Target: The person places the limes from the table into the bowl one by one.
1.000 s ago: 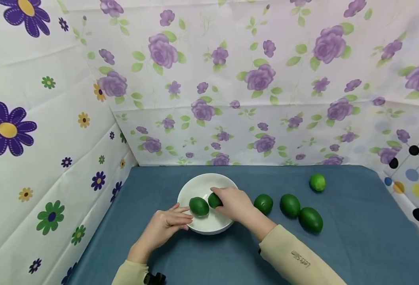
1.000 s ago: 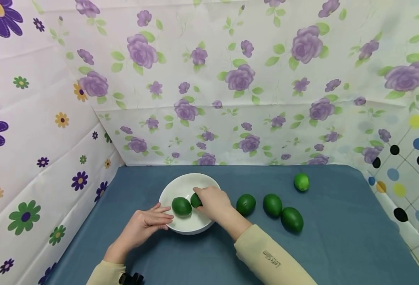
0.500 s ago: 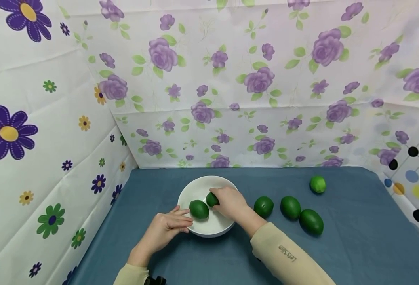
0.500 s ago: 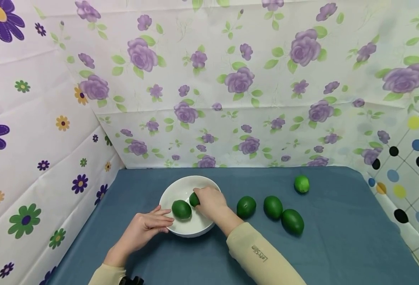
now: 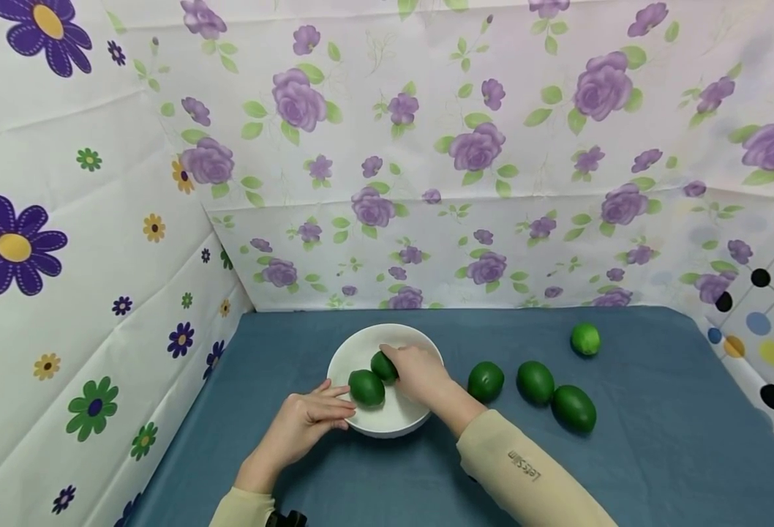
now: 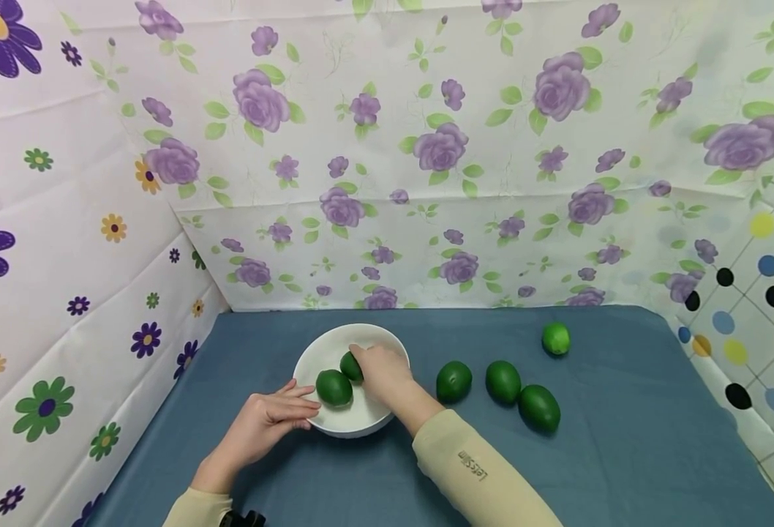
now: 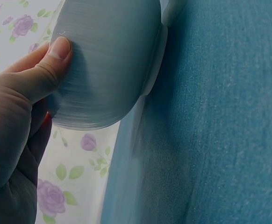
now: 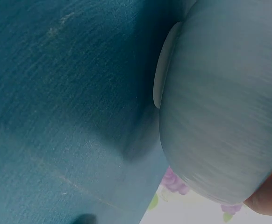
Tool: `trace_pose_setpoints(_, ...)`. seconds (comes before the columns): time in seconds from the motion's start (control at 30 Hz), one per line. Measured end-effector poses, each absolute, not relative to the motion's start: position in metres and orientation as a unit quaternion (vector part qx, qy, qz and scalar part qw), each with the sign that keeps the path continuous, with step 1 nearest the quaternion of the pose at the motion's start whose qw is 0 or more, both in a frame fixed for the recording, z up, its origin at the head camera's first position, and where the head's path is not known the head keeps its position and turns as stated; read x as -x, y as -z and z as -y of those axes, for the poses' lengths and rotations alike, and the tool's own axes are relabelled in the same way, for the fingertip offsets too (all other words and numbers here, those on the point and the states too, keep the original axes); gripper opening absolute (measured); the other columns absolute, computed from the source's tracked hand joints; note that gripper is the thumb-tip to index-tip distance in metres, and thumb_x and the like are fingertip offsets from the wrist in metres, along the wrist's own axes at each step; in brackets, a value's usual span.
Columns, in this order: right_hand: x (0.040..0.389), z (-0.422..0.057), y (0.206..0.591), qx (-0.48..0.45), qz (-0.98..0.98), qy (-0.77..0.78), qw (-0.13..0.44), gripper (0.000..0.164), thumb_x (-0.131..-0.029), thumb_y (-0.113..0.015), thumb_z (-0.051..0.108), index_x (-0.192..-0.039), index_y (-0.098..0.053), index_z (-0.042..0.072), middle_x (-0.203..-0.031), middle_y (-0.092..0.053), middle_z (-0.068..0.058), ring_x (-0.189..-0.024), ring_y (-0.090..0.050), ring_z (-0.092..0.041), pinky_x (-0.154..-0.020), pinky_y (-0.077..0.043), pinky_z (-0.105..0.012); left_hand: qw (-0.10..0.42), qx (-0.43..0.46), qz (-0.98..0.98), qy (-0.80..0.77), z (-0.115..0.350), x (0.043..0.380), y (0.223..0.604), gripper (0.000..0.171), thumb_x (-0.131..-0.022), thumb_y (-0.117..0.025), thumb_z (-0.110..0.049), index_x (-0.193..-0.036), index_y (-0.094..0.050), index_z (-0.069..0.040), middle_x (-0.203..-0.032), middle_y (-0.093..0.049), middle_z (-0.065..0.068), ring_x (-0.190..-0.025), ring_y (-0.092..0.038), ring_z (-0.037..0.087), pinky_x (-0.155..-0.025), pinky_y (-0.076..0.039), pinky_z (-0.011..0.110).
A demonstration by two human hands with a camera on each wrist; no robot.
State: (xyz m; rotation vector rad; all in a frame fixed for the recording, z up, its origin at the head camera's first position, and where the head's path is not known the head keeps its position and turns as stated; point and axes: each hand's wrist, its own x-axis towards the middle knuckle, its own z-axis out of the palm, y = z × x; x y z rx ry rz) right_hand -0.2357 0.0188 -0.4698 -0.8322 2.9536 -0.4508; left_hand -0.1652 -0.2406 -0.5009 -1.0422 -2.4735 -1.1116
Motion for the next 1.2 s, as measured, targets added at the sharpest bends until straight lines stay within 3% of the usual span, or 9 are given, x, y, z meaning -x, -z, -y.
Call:
trace_pose_setpoints(0.27, 0.2373, -0.0157, 0.4731, 0.269, -0.95, 0.158, 0.026, 0.051, -0.108, -0.062, 0.004, -0.158, -0.055, 0.014, -0.131, -0.073, -0.012, -0.119, -0.071, -0.028, -0.105, -0.061, -0.043, 0.121, 0.36, 0.842, 0.383, 0.2402, 0.1647, 0.5013, 0.027, -0.083, -0.089, -0.01, -0.109, -0.087, -0.009, -0.111, -0.081, -0.008, -0.121, -0.072, 0.029, -0.126, -0.038, 0.035)
trace_pose_setpoints(0.73, 0.2375, -0.0143, 0.4729, 0.262, -0.949, 0.174, 0.026, 0.05, -0.11, -0.06, 0.006, -0.159, -0.055, 0.015, -0.125, -0.076, -0.009, -0.114, -0.073, -0.025, -0.1, -0.064, -0.041, 0.124, 0.361, 0.839, 0.388, 0.2398, 0.165, 0.5022, 0.027, -0.082, -0.09, -0.009, -0.108, -0.087, -0.008, -0.11, -0.081, -0.009, -0.121, -0.073, 0.03, -0.126, -0.037, 0.034)
trace_pose_setpoints(1.2, 0.2386, -0.0199, 0.4686, 0.26, -0.952, 0.159, 0.02, 0.068, -0.097, -0.08, 0.004, -0.158, -0.055, 0.015, -0.13, -0.074, -0.01, -0.118, -0.071, -0.028, -0.104, -0.062, -0.043, 0.116, 0.362, 0.837, 0.393, 0.2401, 0.1654, 0.503, 0.027, -0.082, -0.09, -0.006, -0.109, -0.087, -0.007, -0.11, -0.08, -0.009, -0.121, -0.072, 0.035, -0.128, -0.033, 0.029)
